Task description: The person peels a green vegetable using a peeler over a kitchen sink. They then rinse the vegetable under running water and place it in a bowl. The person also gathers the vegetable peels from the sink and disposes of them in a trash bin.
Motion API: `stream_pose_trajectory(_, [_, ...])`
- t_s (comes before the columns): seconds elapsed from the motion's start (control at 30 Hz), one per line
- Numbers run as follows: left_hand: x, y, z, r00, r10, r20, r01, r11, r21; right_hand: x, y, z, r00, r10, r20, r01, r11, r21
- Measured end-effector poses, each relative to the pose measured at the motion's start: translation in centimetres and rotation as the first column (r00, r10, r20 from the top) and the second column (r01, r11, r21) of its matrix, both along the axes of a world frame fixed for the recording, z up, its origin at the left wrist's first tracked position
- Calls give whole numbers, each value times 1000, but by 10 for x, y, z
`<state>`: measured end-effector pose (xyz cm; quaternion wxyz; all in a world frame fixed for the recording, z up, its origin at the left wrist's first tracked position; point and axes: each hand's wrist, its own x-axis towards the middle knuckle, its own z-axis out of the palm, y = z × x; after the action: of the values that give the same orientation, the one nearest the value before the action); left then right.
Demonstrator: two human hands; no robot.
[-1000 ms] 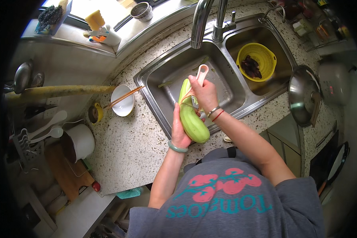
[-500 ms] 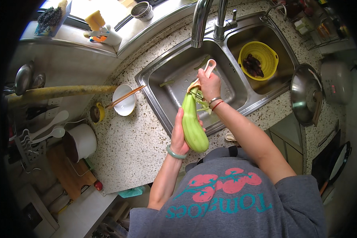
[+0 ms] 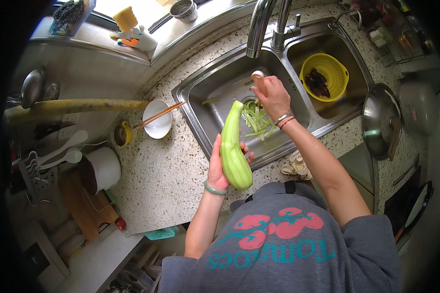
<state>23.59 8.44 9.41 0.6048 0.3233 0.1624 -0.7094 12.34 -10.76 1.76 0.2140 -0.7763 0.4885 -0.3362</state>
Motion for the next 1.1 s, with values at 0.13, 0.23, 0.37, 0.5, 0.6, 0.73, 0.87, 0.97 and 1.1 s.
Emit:
stream_pose_trajectory(0.13, [3, -4, -18, 999, -29, -13, 28, 998, -51, 6, 8, 9, 960, -160, 230, 70, 933, 353])
stream_pose_trajectory(0.23, [-3, -11, -19, 999, -42, 34, 43, 999, -18, 6, 12, 18, 869, -359, 340, 60, 759, 648])
stream_pose_trajectory(0.37, [-7, -16, -20, 997, -34, 70, 35, 999, -12, 17, 34, 20, 808, -434, 398, -34, 640, 767])
stream_pose_trajectory(0.5, [-8, -24, -15, 996, -23, 85, 29, 997, -72, 31, 59, 40, 782, -406, 474, -71, 696, 714])
stream_pose_trajectory(0.6, [-14, -32, -1, 989, 34, 143, -37, 999, 25, 35, 67, 43, 836, -303, 457, -42, 796, 604])
stream_pose_trajectory(0.73, [-16, -26, -5, 978, 8, 207, -16, 999, 33, 36, 66, 38, 803, -320, 503, -50, 805, 591])
stream_pose_trajectory(0.87, [-13, -15, -9, 971, -38, 237, 39, 999, 0, 27, 53, 31, 777, -444, 445, -34, 677, 735])
stream_pose_trajectory(0.97, [-16, -13, -3, 960, -81, 269, 78, 997, 23, 24, 37, 12, 702, -501, 506, -20, 696, 718])
stream_pose_trajectory(1.1, [-14, -5, -5, 987, -55, 152, 59, 998, -21, 17, 15, -13, 704, -513, 490, 49, 724, 688])
